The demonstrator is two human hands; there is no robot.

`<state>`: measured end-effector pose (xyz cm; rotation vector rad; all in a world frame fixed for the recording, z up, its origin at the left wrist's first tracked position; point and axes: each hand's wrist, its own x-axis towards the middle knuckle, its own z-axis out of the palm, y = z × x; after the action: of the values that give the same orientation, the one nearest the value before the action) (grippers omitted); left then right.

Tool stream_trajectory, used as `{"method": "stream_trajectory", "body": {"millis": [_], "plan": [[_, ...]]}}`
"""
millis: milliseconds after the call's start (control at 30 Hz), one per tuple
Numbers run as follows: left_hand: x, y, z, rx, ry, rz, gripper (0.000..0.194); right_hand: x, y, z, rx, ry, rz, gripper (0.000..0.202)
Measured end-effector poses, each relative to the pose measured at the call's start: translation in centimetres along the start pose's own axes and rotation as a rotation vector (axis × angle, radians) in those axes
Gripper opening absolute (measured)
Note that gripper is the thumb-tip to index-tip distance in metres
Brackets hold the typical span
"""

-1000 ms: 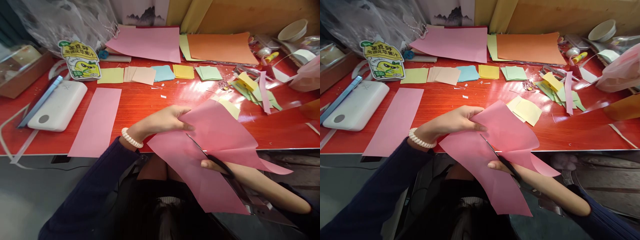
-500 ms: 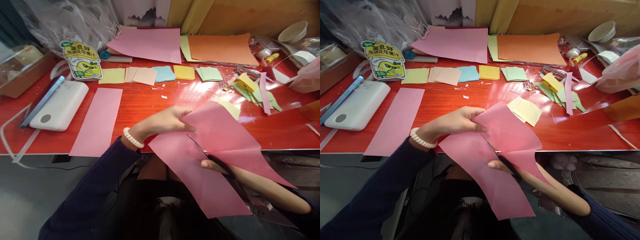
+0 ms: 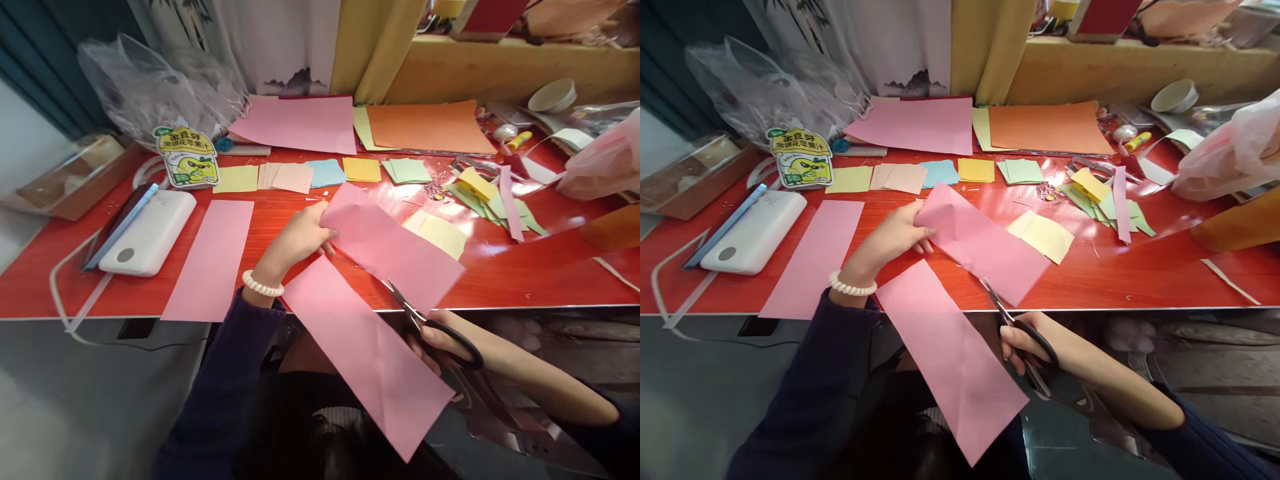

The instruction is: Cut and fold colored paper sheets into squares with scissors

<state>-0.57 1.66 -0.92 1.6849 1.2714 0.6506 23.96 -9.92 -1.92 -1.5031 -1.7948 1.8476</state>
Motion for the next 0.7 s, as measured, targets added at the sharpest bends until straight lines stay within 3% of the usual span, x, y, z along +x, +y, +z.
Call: {"method": "stream_trajectory", "body": {"millis": [100, 200, 267, 367, 433, 600, 700], "plan": [[0.0, 0.0, -0.1, 0.236, 0.140, -0.083, 0.036, -0.7, 0.6, 0.9, 0.034, 0.000, 0.018, 0.058], [-1.5, 0.2, 0.5, 0.489, 0.441, -0.005, 0.053, -1.1, 1.5, 3.0, 0.011, 0.178, -0.052, 0.053], [-3.2, -0.2, 1.3, 0.604, 0.576, 0.108, 0.060, -0.8, 2.2, 4.7, 0.032, 0.324, -0.096, 0.060], [-5.9, -1.7, 3.1, 0.733, 0.435, 0.288, 0.060, 0.7, 3.0, 7.3, 0.064, 0.487, -0.223, 0.069], [-6.7, -2.4, 4.1, 0.837, 0.379, 0.300, 0.061, 2.3, 3.6, 9.0, 0.039, 0.511, -0.300, 0.061], [-6.9, -2.2, 4.9, 0.864, 0.446, 0.299, 0.058, 6.9, 6.7, 12.5, -0.167, 0.423, -0.328, 0.044], [-9.1, -3.4, 5.4, 0.640, 0.465, 0.134, 0.054, 9.7, 9.6, 13.9, -0.267, 0.352, -0.325, 0.036]]}}
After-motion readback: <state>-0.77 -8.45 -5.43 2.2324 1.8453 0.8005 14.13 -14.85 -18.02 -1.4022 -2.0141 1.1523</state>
